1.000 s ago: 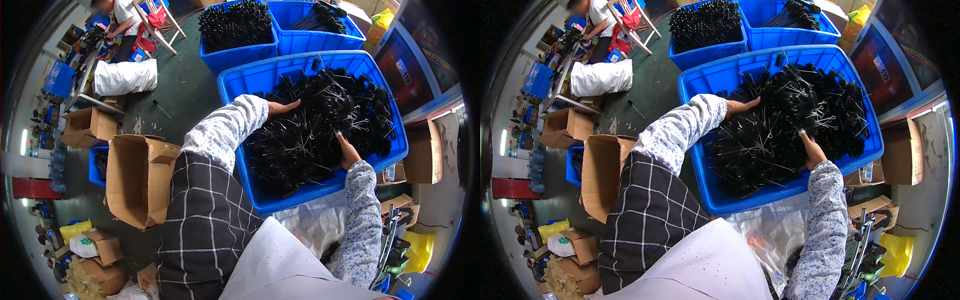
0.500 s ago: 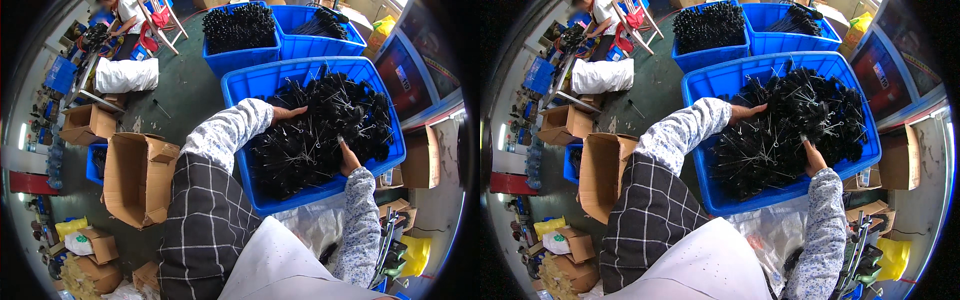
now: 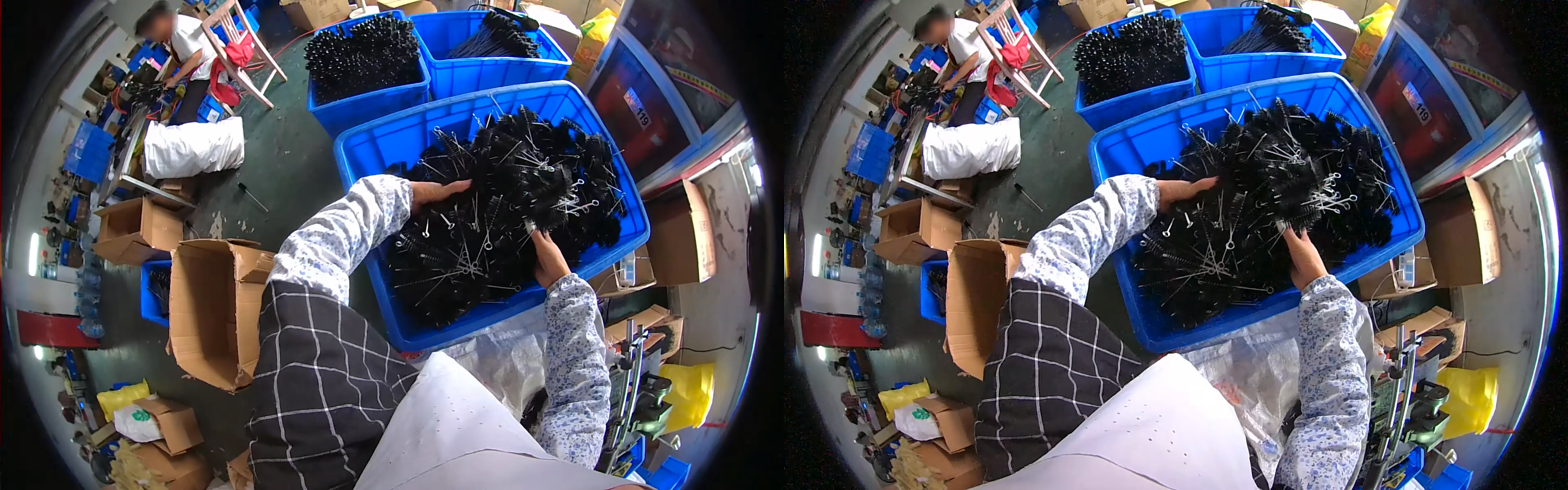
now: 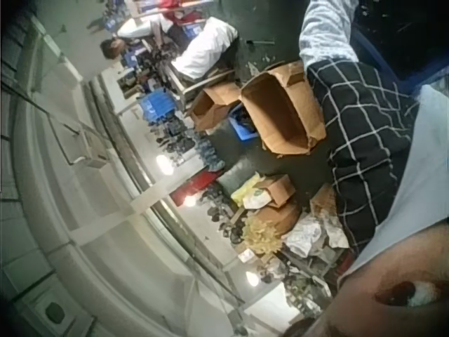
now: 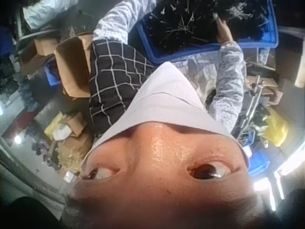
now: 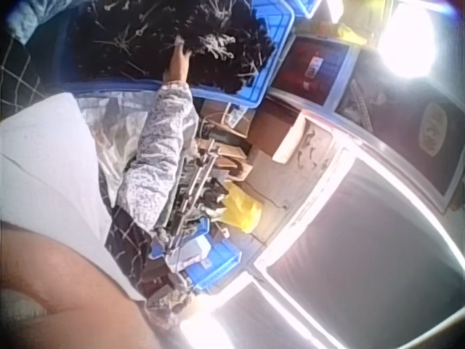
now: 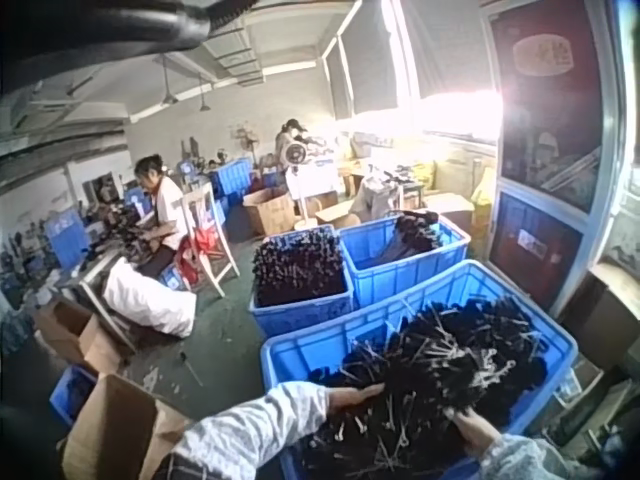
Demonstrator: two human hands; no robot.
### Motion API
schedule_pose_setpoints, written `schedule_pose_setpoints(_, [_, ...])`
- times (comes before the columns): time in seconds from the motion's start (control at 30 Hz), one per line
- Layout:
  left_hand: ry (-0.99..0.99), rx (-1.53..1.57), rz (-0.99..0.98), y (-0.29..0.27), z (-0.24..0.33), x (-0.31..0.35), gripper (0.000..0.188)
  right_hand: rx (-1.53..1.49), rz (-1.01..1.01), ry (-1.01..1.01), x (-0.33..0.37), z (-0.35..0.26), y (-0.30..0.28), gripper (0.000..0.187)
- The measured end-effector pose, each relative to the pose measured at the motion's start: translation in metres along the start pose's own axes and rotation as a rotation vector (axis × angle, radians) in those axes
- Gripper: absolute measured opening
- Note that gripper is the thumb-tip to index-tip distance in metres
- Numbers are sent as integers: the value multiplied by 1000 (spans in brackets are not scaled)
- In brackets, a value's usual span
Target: The person operates a green benchtop machine to process small black metal pins. They feed the pins from a large blue bin into the machine's rotating mechanism one by one, using both hands to guide the items. The processed pins are collected in a white sack placed beneath the machine.
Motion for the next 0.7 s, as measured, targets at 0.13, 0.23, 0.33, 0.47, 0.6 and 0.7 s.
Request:
schedule_pose_setpoints(0.13, [9,6,7,-3,2,5,71,-8,-60,25,10,-6,12,58])
schedule_pose_setpoints(0.23, [15,6,-3,4,-1,5,72,-11,41,49,7,-2,10,49])
schedule_pose_setpoints(0.33, [29,15,-4,8,-1,5,72,-28,-48,34,0,4,12,61])
schedule_pose_setpoints(0.47, [40,13,-7,16,-3,4,72,-51,-58,69,-2,6,9,66])
schedule_pose_setpoints(0.6, [48,7,-5,20,-3,5,72,-79,9,39,5,4,7,62])
schedule_pose_setpoints(0.7, [54,-8,2,15,-4,6,73,-101,-7,-19,12,1,18,59])
Point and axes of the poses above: each hand's wrist, its own x-axis away from the middle knuckle, its own y-axis out of the palm, z = x × y, the point moved 6 cm from there along -x, towards the middle knuckle, and after that the axes turned 2 degrees about -y, right-handed, at the moved point
